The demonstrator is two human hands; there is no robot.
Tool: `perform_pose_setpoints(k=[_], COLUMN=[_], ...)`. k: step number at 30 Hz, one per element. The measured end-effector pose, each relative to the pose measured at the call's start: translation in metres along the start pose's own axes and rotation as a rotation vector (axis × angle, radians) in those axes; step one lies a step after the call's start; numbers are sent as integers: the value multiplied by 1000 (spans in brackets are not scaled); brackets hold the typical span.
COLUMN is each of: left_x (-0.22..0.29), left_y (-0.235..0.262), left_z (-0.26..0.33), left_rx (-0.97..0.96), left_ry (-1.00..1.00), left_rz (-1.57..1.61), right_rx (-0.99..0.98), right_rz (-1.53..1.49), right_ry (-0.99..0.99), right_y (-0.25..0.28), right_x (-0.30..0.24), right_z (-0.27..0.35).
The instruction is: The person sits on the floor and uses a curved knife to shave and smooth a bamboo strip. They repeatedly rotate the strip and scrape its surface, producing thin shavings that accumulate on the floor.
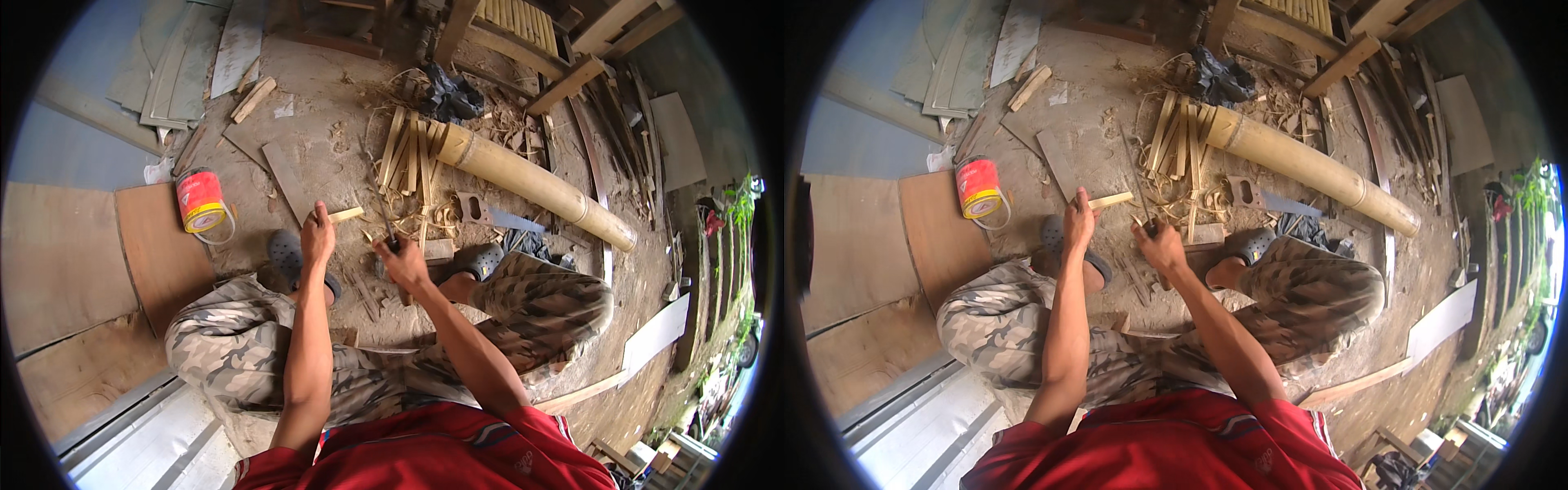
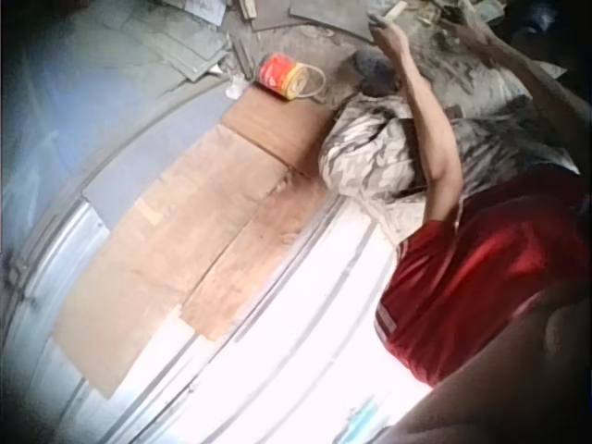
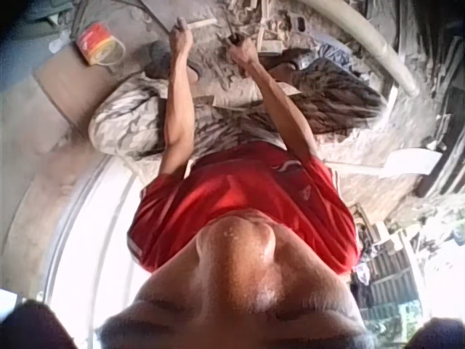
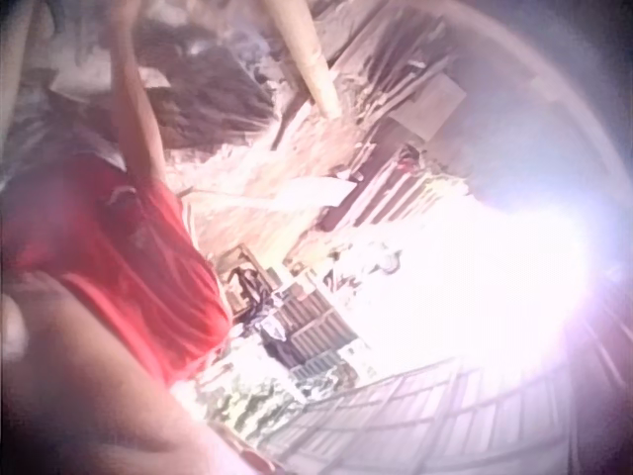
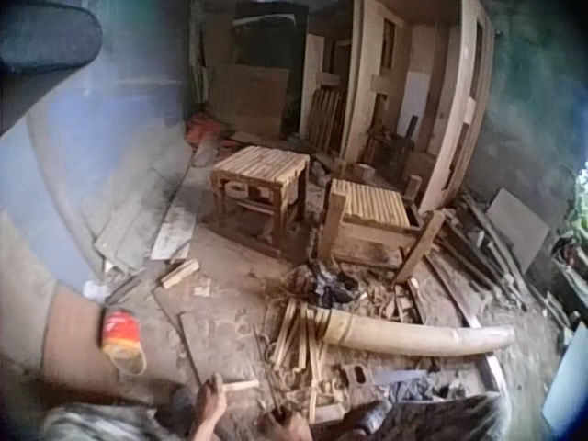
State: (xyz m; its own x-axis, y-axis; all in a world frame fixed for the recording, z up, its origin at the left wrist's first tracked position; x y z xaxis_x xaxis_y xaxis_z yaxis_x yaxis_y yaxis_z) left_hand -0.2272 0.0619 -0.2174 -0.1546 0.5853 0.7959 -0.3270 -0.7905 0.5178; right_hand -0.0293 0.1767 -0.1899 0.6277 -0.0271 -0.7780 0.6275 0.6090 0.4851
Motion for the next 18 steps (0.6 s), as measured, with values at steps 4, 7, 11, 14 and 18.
perform_pose_setpoints(k=[4,7,11,14,18], left_x=[11,16,13,14,-7], left_y=[-7,-12,-9,-2,-7], left_z=[14,16,11,13,2], left_rx=[-150,-229,-226,-234,-234], left_ry=[187,246,295,286,308], left_rz=[271,208,143,129,71], right_rx=[-82,-56,-21,-1,33], right_rz=[107,124,64,-108,-287], right_ry=[-5,50,70,-18,-65], right_y=[-21,-31,-36,-31,-43], right_x=[21,47,39,3,-4], right_z=[3,-1,-15,-18,-22])
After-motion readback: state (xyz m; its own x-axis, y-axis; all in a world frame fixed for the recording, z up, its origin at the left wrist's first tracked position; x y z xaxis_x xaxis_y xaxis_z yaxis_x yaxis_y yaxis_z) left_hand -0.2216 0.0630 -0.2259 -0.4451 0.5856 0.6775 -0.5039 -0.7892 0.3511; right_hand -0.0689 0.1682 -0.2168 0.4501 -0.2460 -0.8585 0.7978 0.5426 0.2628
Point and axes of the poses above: each hand's wrist, its own z-axis away from the middle knuckle, its own y-axis out of the back of the hand, x = y × z, the point moved 7 cm from there along -z, towards the middle knuckle, and after that the axes turned 14 degrees about x, right-handed, at the moved point
